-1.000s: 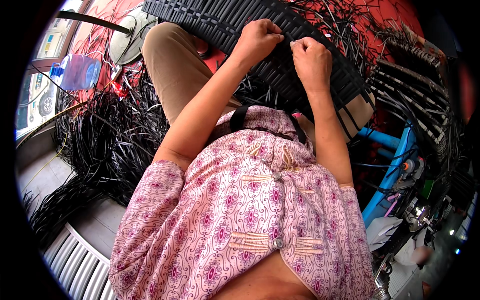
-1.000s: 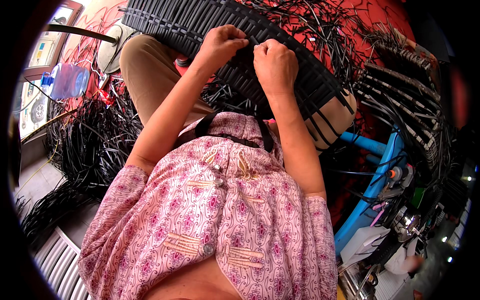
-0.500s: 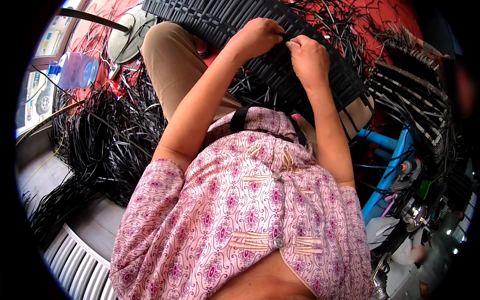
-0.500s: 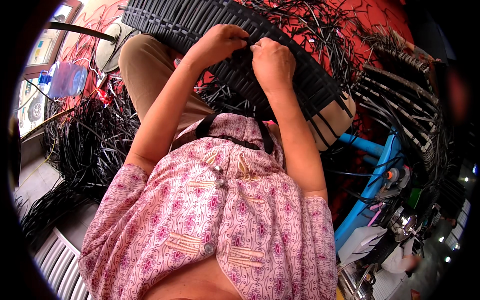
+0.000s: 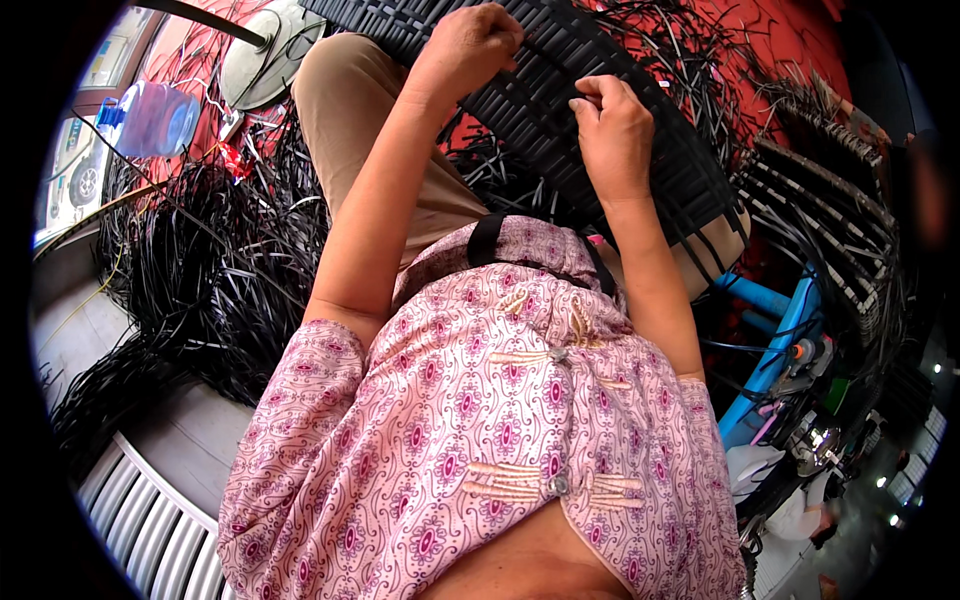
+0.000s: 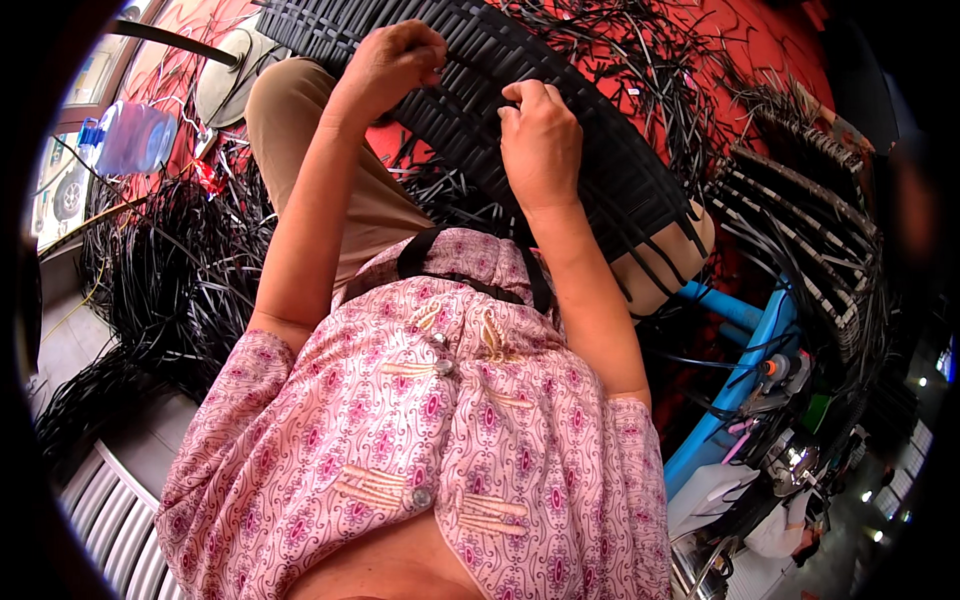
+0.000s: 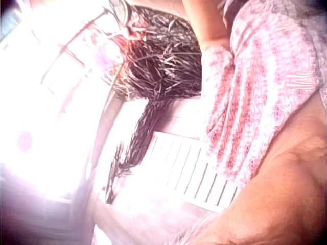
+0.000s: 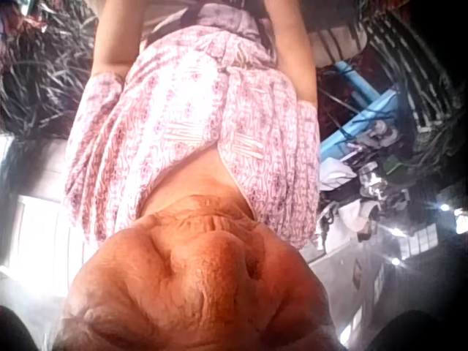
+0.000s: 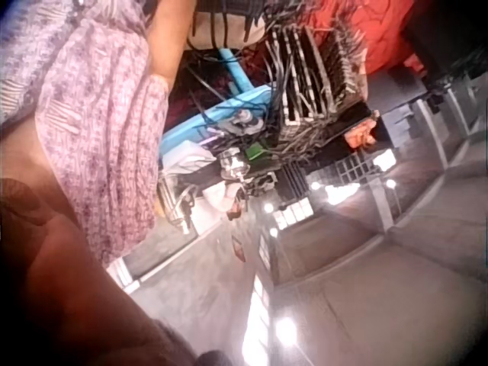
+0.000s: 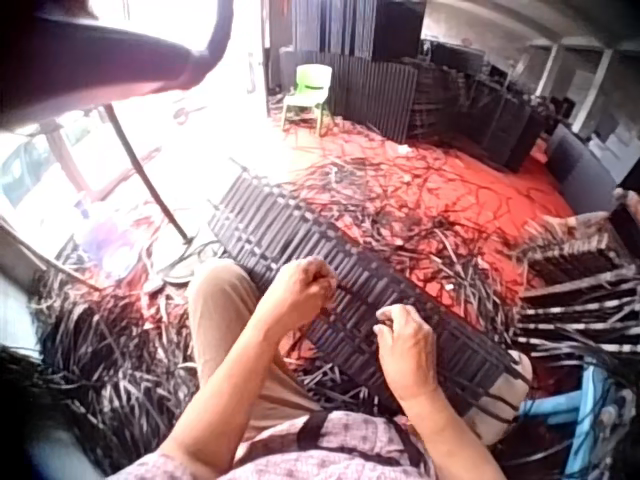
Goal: The person sits cross-legged on the floor and weaves a black plastic strip into a rectangular basket frame. They repeatedly thread the strip through the vertical ribs of the frame, pulling it tight to secure the weave. The person occasionally adjusts the basket's position on their lap to access different sections.
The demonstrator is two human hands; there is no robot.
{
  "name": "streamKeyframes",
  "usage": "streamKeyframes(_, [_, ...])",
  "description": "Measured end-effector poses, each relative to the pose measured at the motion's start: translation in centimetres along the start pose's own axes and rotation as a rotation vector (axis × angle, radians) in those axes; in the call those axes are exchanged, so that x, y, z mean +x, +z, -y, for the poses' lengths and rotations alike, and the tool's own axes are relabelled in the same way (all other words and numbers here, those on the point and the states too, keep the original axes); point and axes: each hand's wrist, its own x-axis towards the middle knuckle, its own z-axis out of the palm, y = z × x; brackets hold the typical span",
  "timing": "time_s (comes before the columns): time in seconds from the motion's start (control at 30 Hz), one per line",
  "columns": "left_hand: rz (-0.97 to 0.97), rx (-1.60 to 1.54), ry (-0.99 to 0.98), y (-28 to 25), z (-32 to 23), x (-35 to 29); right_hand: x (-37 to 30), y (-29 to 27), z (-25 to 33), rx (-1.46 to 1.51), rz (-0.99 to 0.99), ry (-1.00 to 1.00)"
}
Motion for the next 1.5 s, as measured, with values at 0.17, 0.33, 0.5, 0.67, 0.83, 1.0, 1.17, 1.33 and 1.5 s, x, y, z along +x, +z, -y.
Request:
streamKeyframes(0.17, [-0.079,0.081,0.017,-0.9,-1.2,-0.6,-0.1,1.0,0.2,-0.124,-0.054,-0.079])
streamKeyframes(0.33, [-0.181,0.064,-0.003,-1.8,-4.0,-2.1,1.1,-0.2,1.1,-0.193,-0.126,-0.122])
streamKeyframes(0.5, [-0.294,0.164,0.493,-3.2,-7.2,-2.6,4.8,-0.1,2.9,0.444,-0.048,-0.187])
streamKeyframes(0.67, [-0.154,-0.102,0.359,-2.7,-6.3,-1.9,5.3,-0.1,3.5,0.842,0.155,0.063])
streamKeyframes(0.83, [-0.184,-0.075,0.241,-0.5,-1.4,-0.1,4.1,-0.3,2.7,0.729,0.071,0.249])
streamKeyframes(1.0, [-0.171,0.383,0.161,3.3,1.0,0.1,3.6,-0.1,1.1,0.718,0.06,0.403])
streamKeyframes(1.17, [-0.204,0.6,0.151,5.3,0.2,-0.3,2.8,0.7,0.4,0.56,0.04,0.415])
streamKeyframes(1.33, [-0.204,0.659,0.097,6.3,-0.4,-0.5,2.4,1.0,0.6,0.447,0.017,0.417])
streamKeyframes(1.5, [-0.237,0.622,0.081,6.3,-0.4,-0.3,2.6,1.1,0.4,0.429,0.012,0.424])
